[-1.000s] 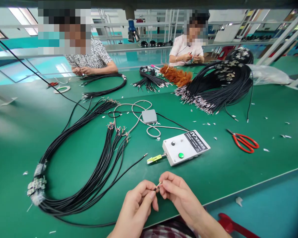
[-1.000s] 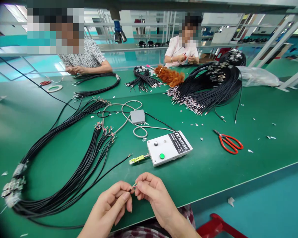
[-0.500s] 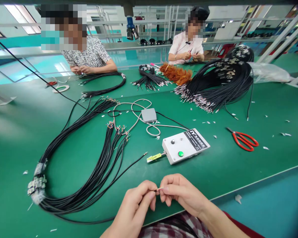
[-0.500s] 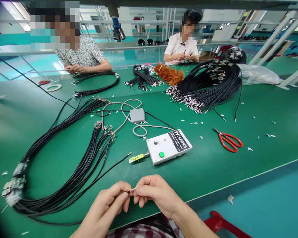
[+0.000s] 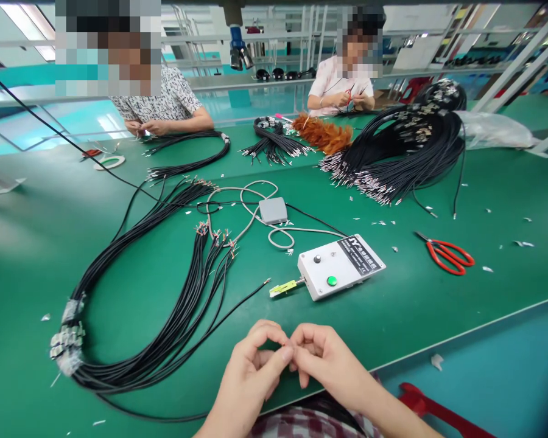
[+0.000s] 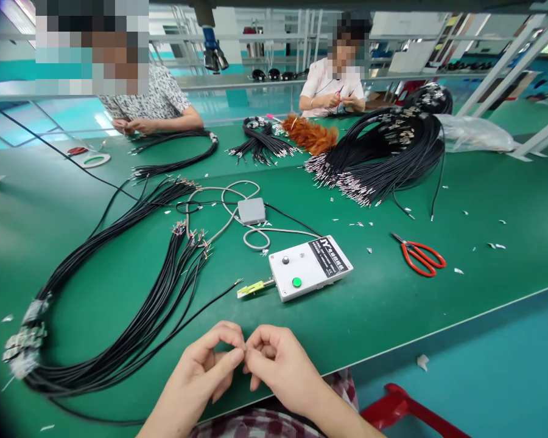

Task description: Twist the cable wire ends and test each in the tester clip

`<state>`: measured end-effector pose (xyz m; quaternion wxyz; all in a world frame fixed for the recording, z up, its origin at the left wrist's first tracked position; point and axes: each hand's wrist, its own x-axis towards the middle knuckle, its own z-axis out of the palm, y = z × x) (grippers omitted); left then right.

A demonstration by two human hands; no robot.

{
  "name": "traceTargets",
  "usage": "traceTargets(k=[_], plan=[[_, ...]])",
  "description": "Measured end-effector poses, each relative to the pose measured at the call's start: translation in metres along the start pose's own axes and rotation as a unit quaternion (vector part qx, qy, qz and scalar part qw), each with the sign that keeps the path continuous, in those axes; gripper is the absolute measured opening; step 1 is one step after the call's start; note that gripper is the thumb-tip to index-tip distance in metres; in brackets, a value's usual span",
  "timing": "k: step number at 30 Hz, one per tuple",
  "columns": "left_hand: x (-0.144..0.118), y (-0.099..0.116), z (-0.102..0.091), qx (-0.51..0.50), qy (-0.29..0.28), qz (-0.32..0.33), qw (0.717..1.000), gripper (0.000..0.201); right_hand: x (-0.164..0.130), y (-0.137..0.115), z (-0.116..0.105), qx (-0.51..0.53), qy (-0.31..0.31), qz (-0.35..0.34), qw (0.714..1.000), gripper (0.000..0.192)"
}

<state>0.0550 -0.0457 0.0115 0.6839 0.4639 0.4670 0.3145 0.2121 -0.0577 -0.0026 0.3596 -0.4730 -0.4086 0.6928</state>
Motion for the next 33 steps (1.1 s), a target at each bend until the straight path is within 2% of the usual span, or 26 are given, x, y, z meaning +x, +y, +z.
traceTargets(k=[3, 6, 8, 10, 13, 15, 16, 19, 21, 23, 25, 26, 28, 30, 33], plan=[[0.003, -0.008, 0.003, 0.003, 0.05, -0.001, 0.999, 0.037, 0.0, 0.0, -0.001, -0.057, 0.009, -0.014, 0.998, 0.016], [0.0, -0.012, 0.003, 0.051, 0.074, 0.028, 0.996, 0.032, 0.001, -0.005, -0.005, -0.102, 0.011, -0.024, 0.994, 0.011], [-0.001, -0.012, 0.001, 0.082, 0.076, 0.051, 0.992, 0.032, 0.003, -0.009, -0.01, -0.134, 0.008, -0.027, 0.991, 0.011], [0.0, -0.011, -0.002, 0.081, 0.062, 0.044, 0.994, 0.034, 0.003, -0.013, -0.014, -0.176, 0.004, -0.041, 0.983, 0.012], [0.006, -0.007, -0.004, 0.042, 0.047, 0.019, 0.998, 0.039, 0.002, -0.016, -0.019, -0.271, 0.033, -0.109, 0.956, 0.015], [0.01, -0.006, -0.005, 0.026, 0.043, 0.017, 0.999, 0.039, 0.001, -0.016, -0.019, -0.36, 0.071, -0.187, 0.911, 0.011], [0.011, -0.005, -0.006, 0.023, 0.038, 0.017, 0.999, 0.039, 0.001, -0.016, -0.018, -0.414, 0.082, -0.232, 0.877, 0.011], [0.012, -0.006, -0.007, 0.057, 0.011, 0.016, 0.998, 0.034, 0.004, -0.013, -0.014, -0.564, 0.077, -0.351, 0.743, 0.015], [0.009, -0.006, -0.008, 0.148, 0.01, 0.05, 0.988, 0.028, 0.006, -0.013, -0.012, -0.62, 0.059, -0.39, 0.678, 0.029], [0.006, -0.007, -0.008, 0.259, 0.029, 0.112, 0.959, 0.026, 0.007, -0.015, -0.011, -0.644, 0.045, -0.39, 0.657, 0.033], [0.006, -0.007, -0.01, 0.321, 0.048, 0.164, 0.931, 0.027, 0.009, -0.02, -0.014, -0.645, 0.044, -0.381, 0.661, 0.031], [0.007, -0.007, -0.012, 0.324, 0.056, 0.173, 0.929, 0.027, 0.012, -0.023, -0.016, -0.644, 0.051, -0.378, 0.663, 0.027], [0.012, -0.005, -0.017, 0.289, 0.071, 0.155, 0.942, 0.024, 0.019, -0.029, -0.023, -0.651, 0.087, -0.38, 0.651, 0.013], [0.019, -0.002, -0.023, 0.23, 0.087, 0.116, 0.962, 0.023, 0.029, -0.034, -0.03, -0.682, 0.118, -0.384, 0.611, 0.013], [0.03, 0.003, -0.029, 0.159, 0.088, 0.077, 0.98, 0.025, 0.046, -0.037, -0.039, -0.735, 0.107, -0.382, 0.549, 0.013]])
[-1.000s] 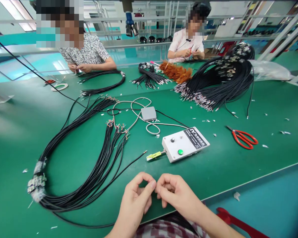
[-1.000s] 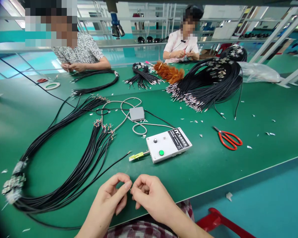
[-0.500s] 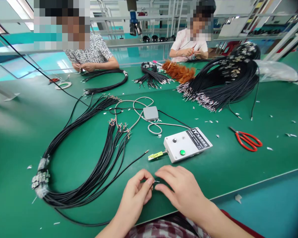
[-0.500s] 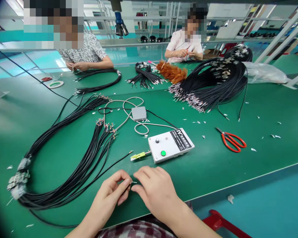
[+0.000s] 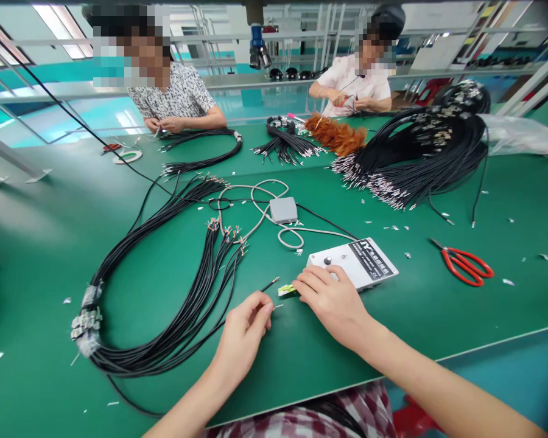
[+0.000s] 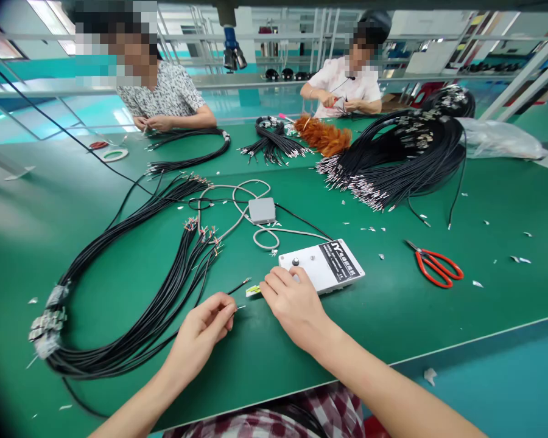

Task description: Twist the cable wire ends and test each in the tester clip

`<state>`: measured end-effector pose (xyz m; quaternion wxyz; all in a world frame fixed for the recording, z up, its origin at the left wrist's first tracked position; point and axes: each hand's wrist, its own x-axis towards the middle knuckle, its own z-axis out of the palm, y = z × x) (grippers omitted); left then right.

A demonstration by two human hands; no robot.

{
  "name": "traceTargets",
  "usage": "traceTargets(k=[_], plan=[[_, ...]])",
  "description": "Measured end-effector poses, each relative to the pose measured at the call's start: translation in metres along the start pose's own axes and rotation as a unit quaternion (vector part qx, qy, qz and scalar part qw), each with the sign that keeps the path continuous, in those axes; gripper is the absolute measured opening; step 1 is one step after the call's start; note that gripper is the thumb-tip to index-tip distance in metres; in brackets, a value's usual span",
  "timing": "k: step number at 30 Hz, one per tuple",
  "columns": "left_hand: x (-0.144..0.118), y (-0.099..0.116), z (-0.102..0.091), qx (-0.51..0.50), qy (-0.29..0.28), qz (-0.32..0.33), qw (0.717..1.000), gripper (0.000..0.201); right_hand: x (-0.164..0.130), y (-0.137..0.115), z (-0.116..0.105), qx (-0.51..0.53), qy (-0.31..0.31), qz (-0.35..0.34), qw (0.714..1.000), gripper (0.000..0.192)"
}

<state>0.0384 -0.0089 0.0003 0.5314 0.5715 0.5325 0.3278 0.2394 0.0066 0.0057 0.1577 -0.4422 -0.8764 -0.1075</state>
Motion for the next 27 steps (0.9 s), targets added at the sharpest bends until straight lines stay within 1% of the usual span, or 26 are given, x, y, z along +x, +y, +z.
traceTargets(k=[2, 5, 9, 15, 27], plan=[[0.005, 0.002, -0.001, -0.023, -0.005, -0.01, 1.0, 0.026, 0.004, 0.003, 0.006, -0.019, -0.023, -0.014, 0.999, 0.015], [0.01, 0.002, 0.001, -0.029, -0.008, -0.015, 0.999, 0.027, 0.008, 0.003, 0.01, -0.032, -0.039, -0.008, 0.999, 0.016], [0.017, -0.002, 0.002, -0.008, -0.01, -0.011, 1.0, 0.027, 0.013, 0.002, 0.01, -0.033, -0.047, 0.002, 0.998, 0.015], [0.027, -0.007, 0.002, 0.025, -0.01, -0.006, 1.0, 0.027, 0.021, 0.006, 0.009, -0.027, -0.062, 0.001, 0.998, 0.021], [0.034, -0.001, 0.006, 0.107, 0.003, 0.01, 0.994, 0.024, 0.023, 0.007, 0.007, -0.018, -0.075, 0.009, 0.997, 0.017]])
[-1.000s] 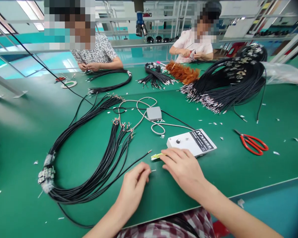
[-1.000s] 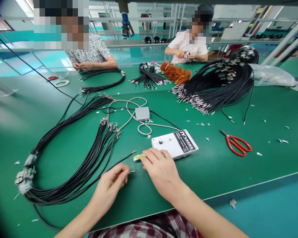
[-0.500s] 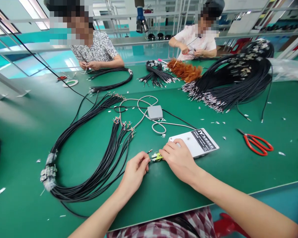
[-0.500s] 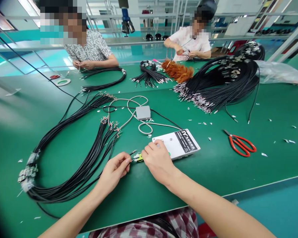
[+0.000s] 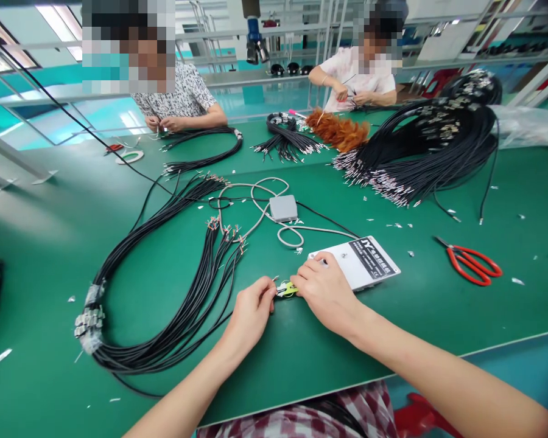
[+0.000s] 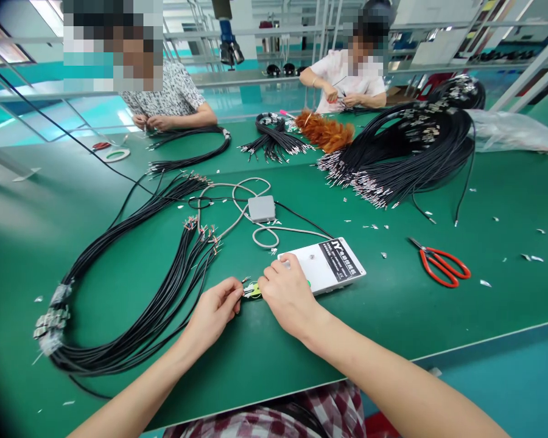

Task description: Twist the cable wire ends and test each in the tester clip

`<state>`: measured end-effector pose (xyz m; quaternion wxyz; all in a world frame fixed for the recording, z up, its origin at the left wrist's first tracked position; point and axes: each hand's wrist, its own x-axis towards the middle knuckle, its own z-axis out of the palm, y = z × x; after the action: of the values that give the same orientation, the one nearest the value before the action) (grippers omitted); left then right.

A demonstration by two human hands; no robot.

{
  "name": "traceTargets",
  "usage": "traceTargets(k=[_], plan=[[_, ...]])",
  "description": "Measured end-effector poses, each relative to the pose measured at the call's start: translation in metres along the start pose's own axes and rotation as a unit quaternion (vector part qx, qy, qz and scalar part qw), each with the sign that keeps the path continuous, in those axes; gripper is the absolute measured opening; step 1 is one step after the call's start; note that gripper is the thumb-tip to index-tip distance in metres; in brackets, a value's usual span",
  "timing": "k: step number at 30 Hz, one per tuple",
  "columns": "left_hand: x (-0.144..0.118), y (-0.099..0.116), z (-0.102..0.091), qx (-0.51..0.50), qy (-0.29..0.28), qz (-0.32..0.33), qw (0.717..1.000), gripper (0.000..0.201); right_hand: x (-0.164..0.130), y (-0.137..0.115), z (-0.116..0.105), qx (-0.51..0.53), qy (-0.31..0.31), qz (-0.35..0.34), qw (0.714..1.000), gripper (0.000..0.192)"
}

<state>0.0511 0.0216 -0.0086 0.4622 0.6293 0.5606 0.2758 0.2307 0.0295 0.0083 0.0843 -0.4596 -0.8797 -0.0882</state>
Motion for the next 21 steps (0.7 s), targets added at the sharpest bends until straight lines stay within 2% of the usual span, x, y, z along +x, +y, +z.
traceTargets(k=[7, 8, 11, 13, 15, 16, 18, 21], plan=[[0.001, 0.0, 0.0, 0.026, 0.001, 0.013, 1.0, 0.025, 0.001, -0.001, -0.004, 0.01, -0.005, -0.003, 1.0, 0.004], [0.001, 0.0, -0.001, 0.029, 0.001, 0.015, 0.999, 0.025, -0.001, 0.0, -0.007, 0.016, 0.0, -0.005, 1.0, 0.009], [0.001, 0.001, -0.003, 0.037, 0.003, 0.023, 0.999, 0.024, -0.019, 0.009, -0.019, 0.062, 0.071, 0.016, 0.995, 0.023], [0.0, 0.002, -0.004, 0.039, 0.004, 0.027, 0.999, 0.024, -0.04, 0.017, -0.024, 0.096, 0.157, 0.068, 0.981, 0.016], [0.0, 0.003, -0.005, 0.037, 0.005, 0.03, 0.999, 0.025, -0.065, 0.021, -0.022, 0.116, 0.245, 0.13, 0.954, 0.009], [0.0, 0.004, -0.005, 0.036, 0.005, 0.03, 0.999, 0.025, -0.076, 0.02, -0.02, 0.121, 0.263, 0.151, 0.945, 0.011], [0.0, 0.004, -0.005, 0.034, 0.005, 0.031, 0.999, 0.026, -0.092, 0.016, -0.012, 0.123, 0.258, 0.156, 0.945, 0.015], [0.0, 0.004, -0.006, 0.035, 0.005, 0.03, 0.999, 0.025, -0.099, 0.004, -0.001, 0.113, 0.246, 0.149, 0.951, 0.019]])
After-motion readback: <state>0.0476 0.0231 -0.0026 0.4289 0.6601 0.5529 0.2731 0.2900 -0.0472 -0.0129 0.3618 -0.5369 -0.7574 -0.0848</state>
